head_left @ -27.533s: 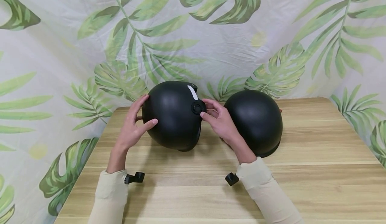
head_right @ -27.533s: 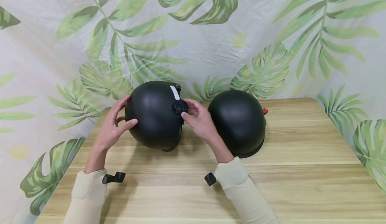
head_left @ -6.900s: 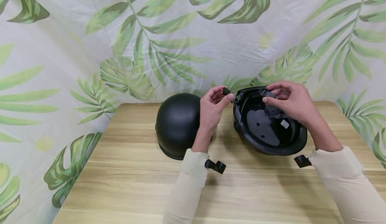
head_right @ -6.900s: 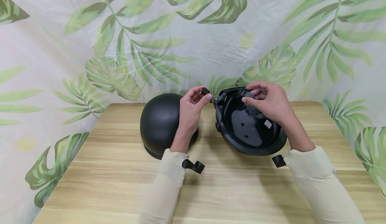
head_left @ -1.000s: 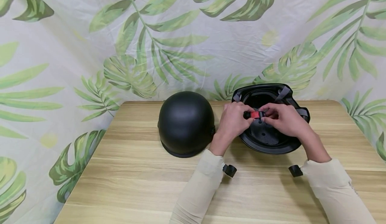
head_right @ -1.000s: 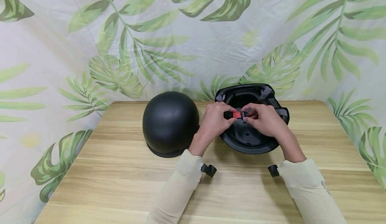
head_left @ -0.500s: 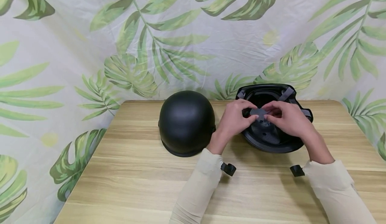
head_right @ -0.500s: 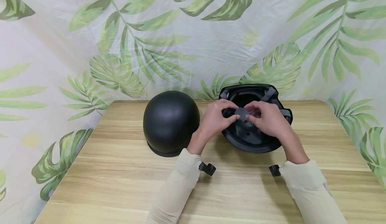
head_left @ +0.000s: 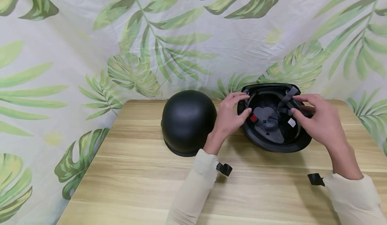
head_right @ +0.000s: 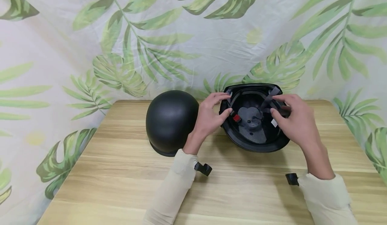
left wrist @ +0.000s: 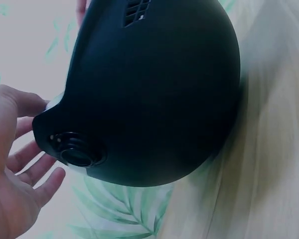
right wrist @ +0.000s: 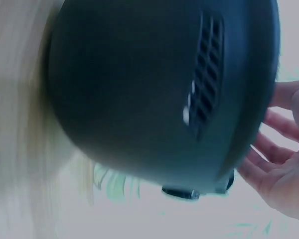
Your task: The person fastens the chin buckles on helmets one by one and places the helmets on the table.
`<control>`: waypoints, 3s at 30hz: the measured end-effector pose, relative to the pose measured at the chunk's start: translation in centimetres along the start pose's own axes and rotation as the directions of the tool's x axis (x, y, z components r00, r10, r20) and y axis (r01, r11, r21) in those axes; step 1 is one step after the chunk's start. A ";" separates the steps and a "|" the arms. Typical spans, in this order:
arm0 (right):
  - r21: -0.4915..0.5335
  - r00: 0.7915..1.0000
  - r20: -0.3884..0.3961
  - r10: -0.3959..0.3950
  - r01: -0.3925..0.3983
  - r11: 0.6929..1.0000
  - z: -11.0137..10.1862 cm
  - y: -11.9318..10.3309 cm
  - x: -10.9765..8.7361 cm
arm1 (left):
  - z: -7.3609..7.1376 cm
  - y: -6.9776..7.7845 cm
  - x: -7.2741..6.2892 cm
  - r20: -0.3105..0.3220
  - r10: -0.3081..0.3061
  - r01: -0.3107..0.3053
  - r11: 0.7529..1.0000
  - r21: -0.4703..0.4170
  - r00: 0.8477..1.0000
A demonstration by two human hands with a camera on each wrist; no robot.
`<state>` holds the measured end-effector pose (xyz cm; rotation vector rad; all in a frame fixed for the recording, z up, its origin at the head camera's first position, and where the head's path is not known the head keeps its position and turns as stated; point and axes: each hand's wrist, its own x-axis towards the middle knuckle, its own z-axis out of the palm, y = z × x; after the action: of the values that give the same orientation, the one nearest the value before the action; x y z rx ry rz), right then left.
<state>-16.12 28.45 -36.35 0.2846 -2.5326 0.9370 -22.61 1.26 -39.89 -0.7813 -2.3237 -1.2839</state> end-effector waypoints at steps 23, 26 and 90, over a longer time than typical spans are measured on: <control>0.001 0.974 -0.044 0.222 -0.223 0.975 0.1 4.3 -2.0 | -1.4 -1.5 -2.6 0.249 -0.367 0.419 0.885 -0.202 0.896; 0.016 0.971 -0.019 0.237 -0.236 0.972 -0.2 4.6 -2.1 | -1.3 -1.5 -2.6 0.246 -0.381 0.434 0.874 -0.217 0.891; 0.251 0.884 0.405 0.233 -0.352 0.902 2.3 7.2 -2.5 | -3.2 -0.9 -2.0 0.117 -0.107 0.127 0.977 -0.173 0.987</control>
<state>-16.96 32.45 -43.16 0.1781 -2.8066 1.5506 -21.40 -2.43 -39.94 -0.7975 -2.3934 -1.5568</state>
